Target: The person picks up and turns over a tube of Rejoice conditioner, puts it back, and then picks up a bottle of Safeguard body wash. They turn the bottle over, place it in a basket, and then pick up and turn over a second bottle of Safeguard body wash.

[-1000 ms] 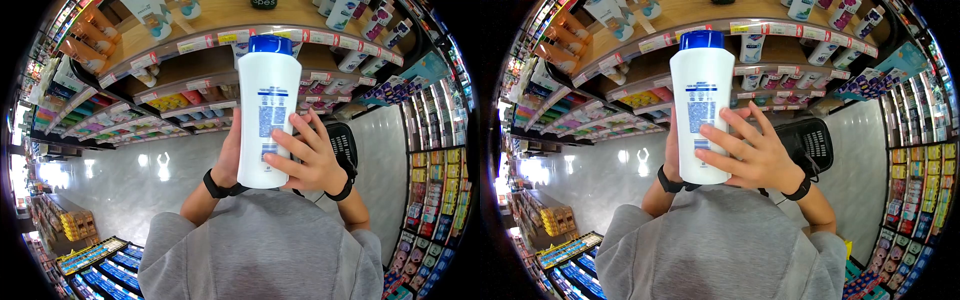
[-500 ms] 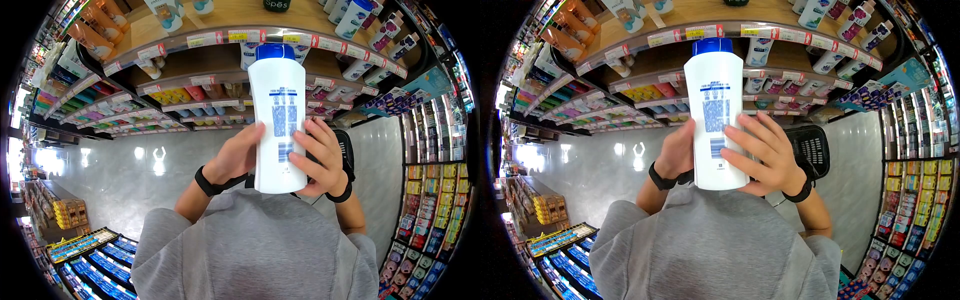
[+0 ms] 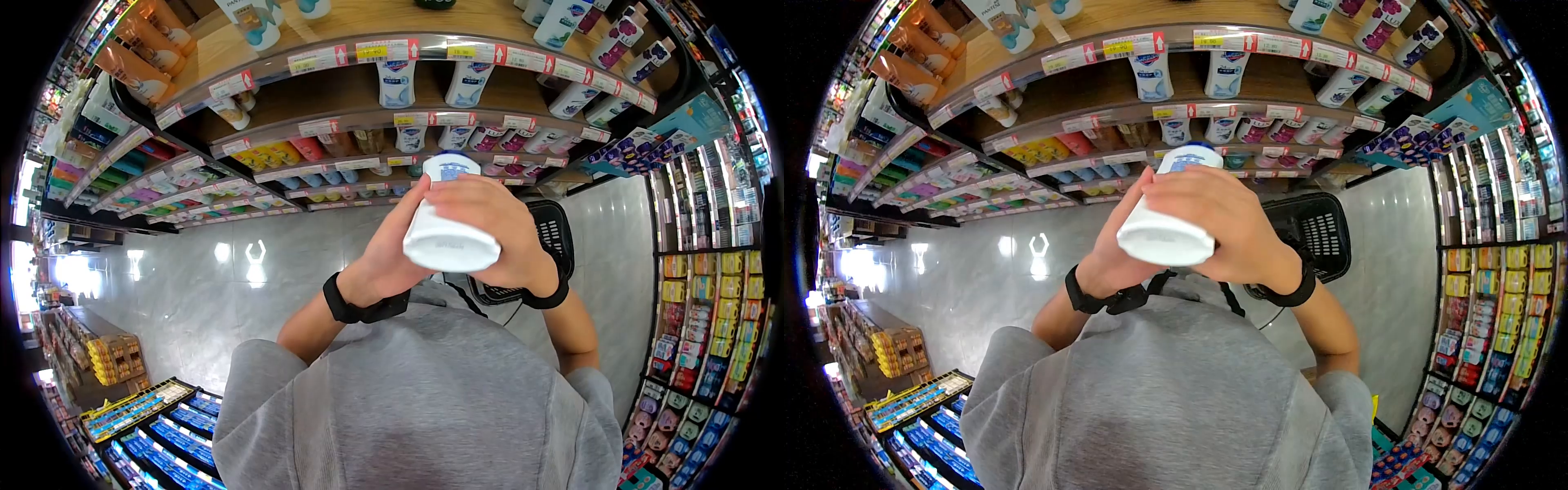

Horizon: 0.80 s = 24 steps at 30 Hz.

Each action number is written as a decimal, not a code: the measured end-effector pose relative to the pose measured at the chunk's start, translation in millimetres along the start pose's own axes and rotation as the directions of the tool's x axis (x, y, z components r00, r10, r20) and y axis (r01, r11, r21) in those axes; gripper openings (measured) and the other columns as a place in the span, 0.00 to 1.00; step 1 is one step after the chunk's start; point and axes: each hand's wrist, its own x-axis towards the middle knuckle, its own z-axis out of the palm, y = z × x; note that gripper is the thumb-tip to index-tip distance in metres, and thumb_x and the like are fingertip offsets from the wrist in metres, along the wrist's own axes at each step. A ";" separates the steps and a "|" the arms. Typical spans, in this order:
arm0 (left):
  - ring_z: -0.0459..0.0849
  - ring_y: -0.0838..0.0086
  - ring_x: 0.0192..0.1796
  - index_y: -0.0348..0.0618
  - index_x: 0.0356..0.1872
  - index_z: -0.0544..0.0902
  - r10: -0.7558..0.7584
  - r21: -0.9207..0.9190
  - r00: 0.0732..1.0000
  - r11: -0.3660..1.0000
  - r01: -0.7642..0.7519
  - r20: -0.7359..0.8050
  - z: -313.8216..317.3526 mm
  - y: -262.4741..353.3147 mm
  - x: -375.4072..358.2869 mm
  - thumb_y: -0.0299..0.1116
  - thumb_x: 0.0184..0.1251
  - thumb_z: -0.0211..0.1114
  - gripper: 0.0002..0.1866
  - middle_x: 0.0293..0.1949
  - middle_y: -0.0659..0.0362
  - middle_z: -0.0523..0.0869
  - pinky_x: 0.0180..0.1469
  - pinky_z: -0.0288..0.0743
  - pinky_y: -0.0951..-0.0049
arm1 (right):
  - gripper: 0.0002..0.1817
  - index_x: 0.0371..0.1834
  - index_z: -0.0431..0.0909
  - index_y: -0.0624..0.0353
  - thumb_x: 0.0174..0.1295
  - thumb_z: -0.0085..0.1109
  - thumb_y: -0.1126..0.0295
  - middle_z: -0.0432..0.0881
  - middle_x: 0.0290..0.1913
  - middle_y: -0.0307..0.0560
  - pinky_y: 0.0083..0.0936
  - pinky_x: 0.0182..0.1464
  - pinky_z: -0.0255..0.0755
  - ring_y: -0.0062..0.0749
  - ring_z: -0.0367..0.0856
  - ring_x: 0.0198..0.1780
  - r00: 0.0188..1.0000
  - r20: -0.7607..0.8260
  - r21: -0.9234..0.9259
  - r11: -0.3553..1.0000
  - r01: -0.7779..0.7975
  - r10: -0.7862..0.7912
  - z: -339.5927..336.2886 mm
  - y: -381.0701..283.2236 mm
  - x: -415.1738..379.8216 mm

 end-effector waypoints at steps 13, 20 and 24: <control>0.83 0.57 0.51 0.36 0.65 0.64 -0.205 0.370 0.978 0.913 0.173 0.048 7.5 5.3 -8.9 0.73 0.66 0.26 0.48 0.51 0.44 0.81 0.52 0.74 0.67 | 0.33 0.53 0.77 0.60 0.38 0.77 0.70 0.81 0.53 0.50 0.30 0.55 0.73 0.38 0.80 0.53 0.953 -0.092 0.306 0.919 -0.249 0.289 -5.5 3.6 -4.1; 0.83 0.57 0.50 0.37 0.65 0.64 -0.211 0.345 0.975 0.922 0.175 0.072 2.7 4.3 -7.2 0.72 0.66 0.27 0.47 0.50 0.44 0.81 0.51 0.74 0.67 | 0.33 0.53 0.77 0.60 0.38 0.78 0.69 0.81 0.53 0.50 0.30 0.55 0.72 0.38 0.80 0.53 0.957 -0.095 0.271 0.932 -0.241 0.275 -6.3 2.0 -3.8; 0.84 0.58 0.49 0.38 0.65 0.65 -0.208 0.339 0.975 0.925 0.172 0.073 2.0 4.5 -8.2 0.72 0.66 0.27 0.46 0.48 0.45 0.82 0.51 0.74 0.67 | 0.33 0.53 0.77 0.60 0.39 0.77 0.69 0.81 0.53 0.51 0.30 0.55 0.72 0.38 0.80 0.53 0.957 -0.090 0.261 0.934 -0.243 0.274 -5.2 1.8 -4.2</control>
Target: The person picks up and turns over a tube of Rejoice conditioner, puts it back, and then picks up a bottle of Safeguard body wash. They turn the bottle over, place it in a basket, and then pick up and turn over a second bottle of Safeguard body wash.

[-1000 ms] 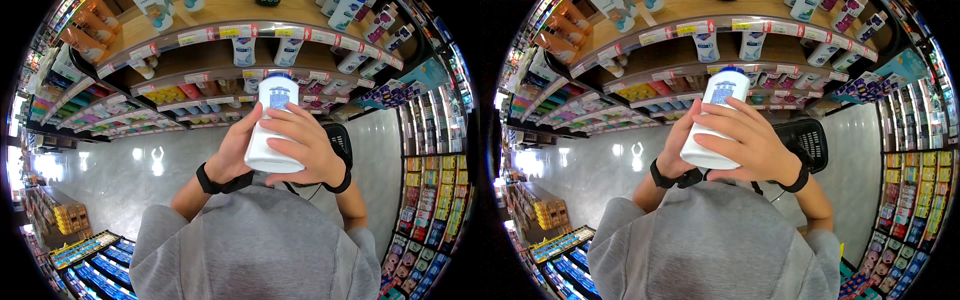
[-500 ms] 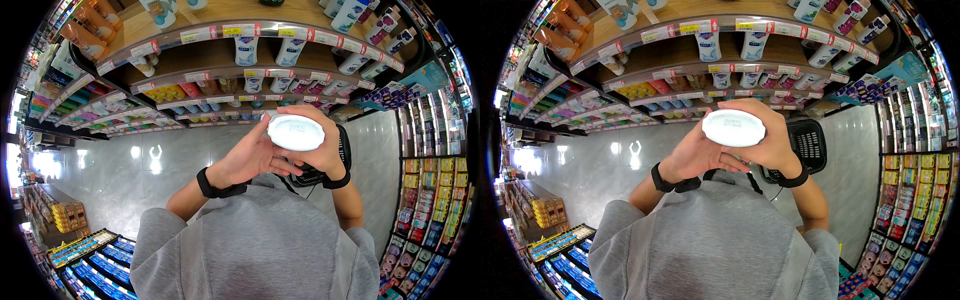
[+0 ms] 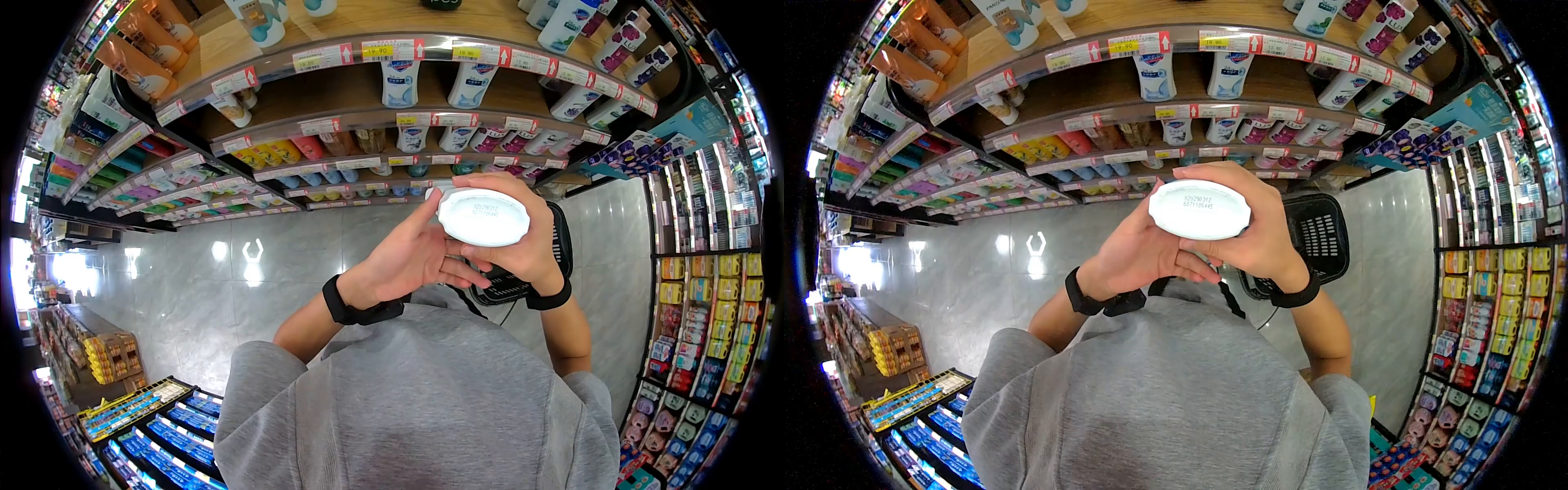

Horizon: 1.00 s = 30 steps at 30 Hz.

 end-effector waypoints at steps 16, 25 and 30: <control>0.83 0.52 0.51 0.39 0.66 0.64 0.017 -0.095 0.999 0.995 -0.020 -0.033 -4.0 2.5 -5.9 0.68 0.69 0.32 0.42 0.53 0.43 0.80 0.55 0.76 0.59 | 0.29 0.53 0.77 0.59 0.42 0.72 0.71 0.80 0.54 0.51 0.36 0.58 0.71 0.42 0.79 0.56 0.995 0.057 -0.101 0.991 0.084 -0.079 7.1 -6.6 0.2; 0.79 0.57 0.56 0.36 0.64 0.64 0.382 -0.100 0.920 0.916 -0.389 -0.084 -5.0 14.5 -17.0 0.60 0.71 0.45 0.36 0.56 0.46 0.76 0.58 0.75 0.59 | 0.19 0.50 0.79 0.51 0.52 0.57 0.72 0.77 0.59 0.41 0.42 0.65 0.63 0.34 0.73 0.64 0.864 0.425 -0.490 0.733 0.471 -0.271 34.9 -38.3 -13.2; 0.81 0.56 0.53 0.34 0.65 0.63 0.462 0.148 0.886 0.880 -0.452 -0.040 -22.6 7.5 -21.1 0.70 0.59 0.53 0.47 0.54 0.43 0.77 0.55 0.77 0.61 | 0.21 0.48 0.80 0.53 0.46 0.67 0.72 0.77 0.58 0.44 0.40 0.61 0.66 0.36 0.73 0.62 0.916 0.326 -0.288 0.899 0.330 -0.232 30.5 -33.6 -18.2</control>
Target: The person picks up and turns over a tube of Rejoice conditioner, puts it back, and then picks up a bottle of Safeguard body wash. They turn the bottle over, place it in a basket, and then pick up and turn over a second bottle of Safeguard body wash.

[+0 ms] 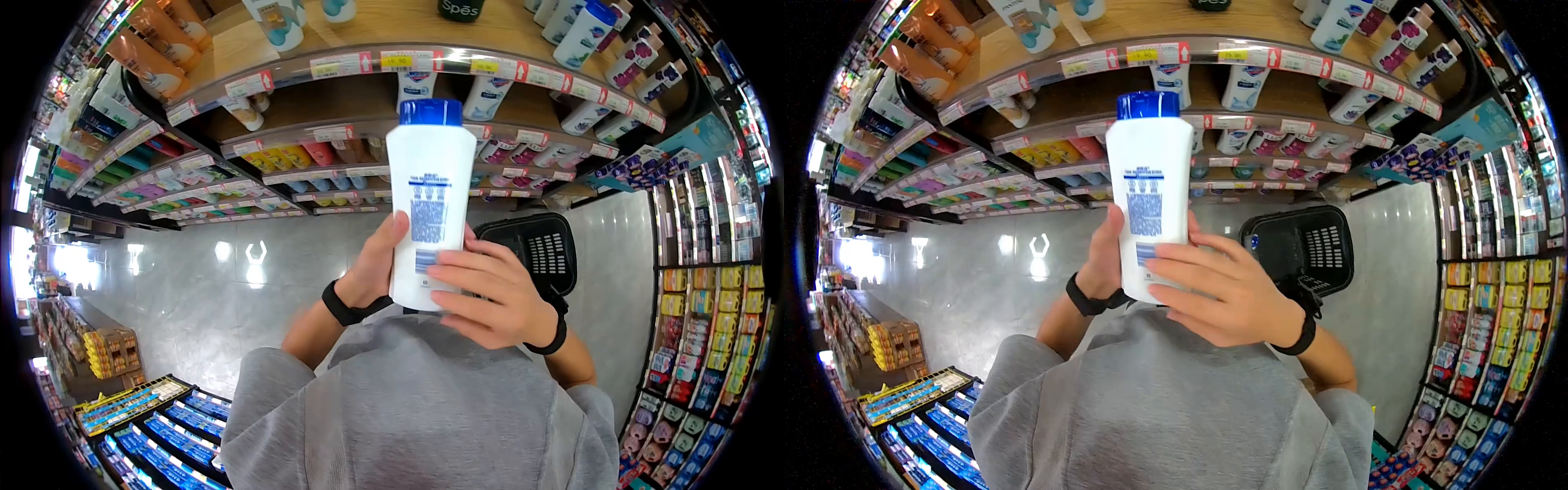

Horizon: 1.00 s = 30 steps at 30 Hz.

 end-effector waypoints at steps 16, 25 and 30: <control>0.75 0.65 0.59 0.37 0.62 0.64 0.181 0.785 0.982 0.602 -0.148 0.046 9.1 -16.1 3.8 0.30 0.50 0.74 0.38 0.56 0.50 0.75 0.58 0.69 0.67 | 0.52 0.73 0.44 0.63 0.48 0.71 0.71 0.65 0.64 0.51 0.33 0.65 0.60 0.36 0.68 0.63 0.702 -0.327 0.757 0.620 -0.205 0.632 36.0 19.1 1.2; 0.76 0.56 0.55 0.36 0.61 0.64 0.357 0.957 0.930 0.225 -0.182 0.093 20.9 -26.4 14.0 0.34 0.47 0.75 0.40 0.52 0.46 0.74 0.55 0.71 0.63 | 0.45 0.70 0.50 0.58 0.50 0.65 0.69 0.71 0.56 0.54 0.33 0.55 0.72 0.37 0.75 0.53 0.603 -0.299 0.887 0.448 -0.110 0.740 23.6 42.6 13.6; 0.74 0.70 0.58 0.38 0.63 0.64 -0.269 0.528 0.963 0.816 0.238 -0.017 18.1 -14.5 -2.4 0.38 0.47 0.78 0.42 0.55 0.55 0.75 0.57 0.70 0.71 | 0.54 0.72 0.51 0.58 0.43 0.66 0.48 0.74 0.48 0.58 0.32 0.46 0.74 0.40 0.79 0.43 0.796 -0.192 0.979 0.164 0.119 0.574 -13.3 36.0 28.1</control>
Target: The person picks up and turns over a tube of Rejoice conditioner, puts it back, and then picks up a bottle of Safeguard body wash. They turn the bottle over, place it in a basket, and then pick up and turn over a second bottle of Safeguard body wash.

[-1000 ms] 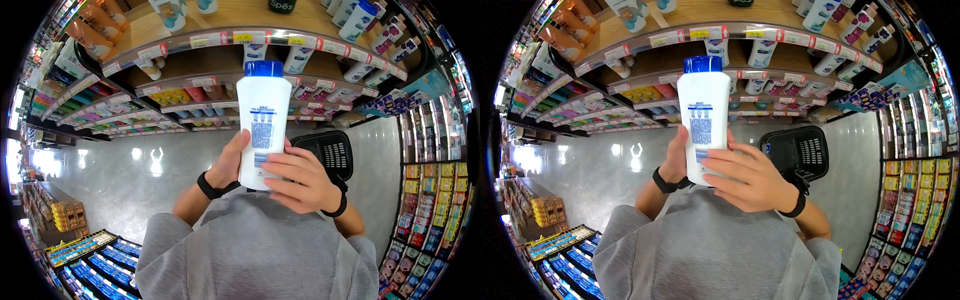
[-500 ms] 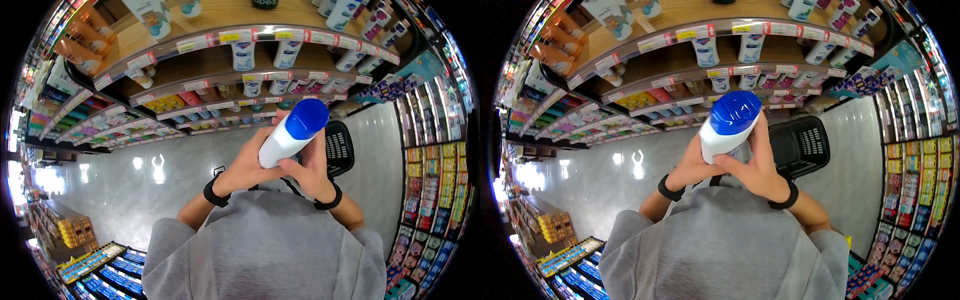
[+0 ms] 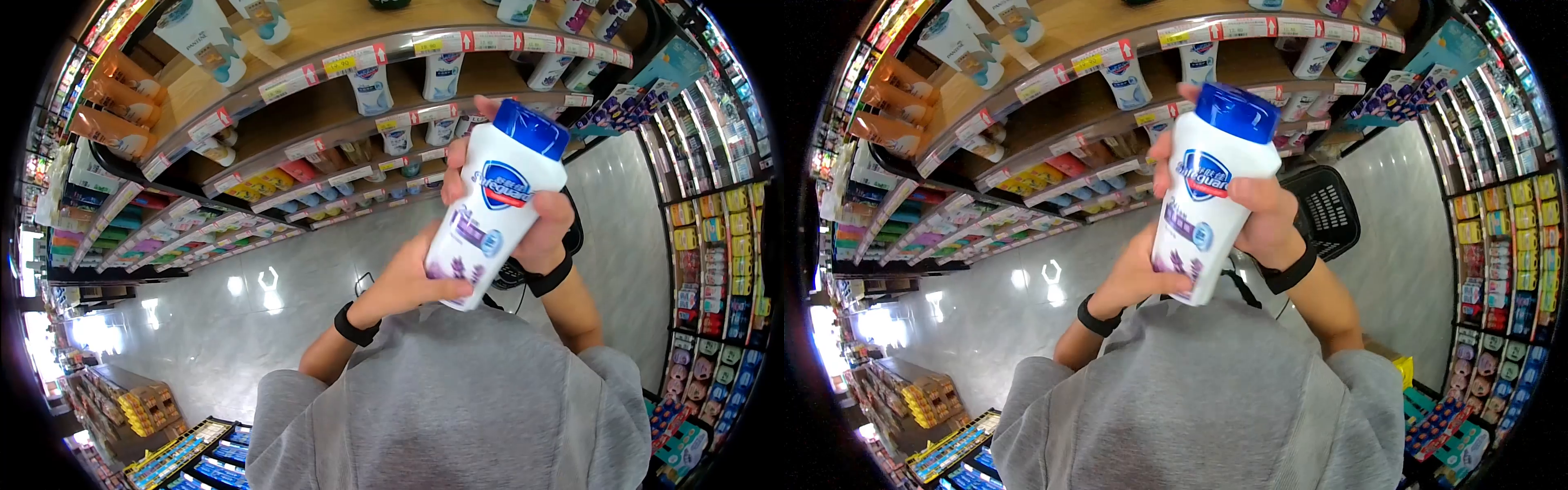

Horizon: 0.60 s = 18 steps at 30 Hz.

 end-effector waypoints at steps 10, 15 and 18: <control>0.80 0.44 0.54 0.29 0.64 0.62 0.024 -0.503 0.977 0.860 0.088 0.211 15.5 15.4 -15.5 0.45 0.49 0.73 0.45 0.54 0.34 0.76 0.56 0.76 0.51 | 0.49 0.72 0.50 0.58 0.49 0.61 0.50 0.71 0.48 0.54 0.32 0.44 0.71 0.37 0.76 0.39 0.985 0.139 0.459 0.875 -0.153 0.100 1.6 20.1 16.0; 0.81 0.47 0.52 0.30 0.63 0.63 -0.012 -0.437 0.979 0.894 0.101 0.203 12.3 7.4 -21.3 0.78 0.46 0.57 0.58 0.52 0.37 0.77 0.52 0.79 0.54 | 0.49 0.73 0.50 0.58 0.49 0.60 0.52 0.72 0.47 0.55 0.33 0.45 0.71 0.39 0.76 0.39 0.978 0.187 0.461 0.871 -0.172 0.094 4.8 24.0 17.1; 0.82 0.47 0.51 0.31 0.63 0.64 -0.016 -0.416 0.979 0.904 0.101 0.204 13.2 10.9 -20.1 0.80 0.44 0.55 0.59 0.52 0.37 0.77 0.51 0.80 0.55 | 0.49 0.73 0.49 0.58 0.48 0.61 0.52 0.72 0.47 0.56 0.34 0.45 0.71 0.39 0.76 0.39 0.973 0.212 0.452 0.875 -0.177 0.087 4.2 23.0 17.9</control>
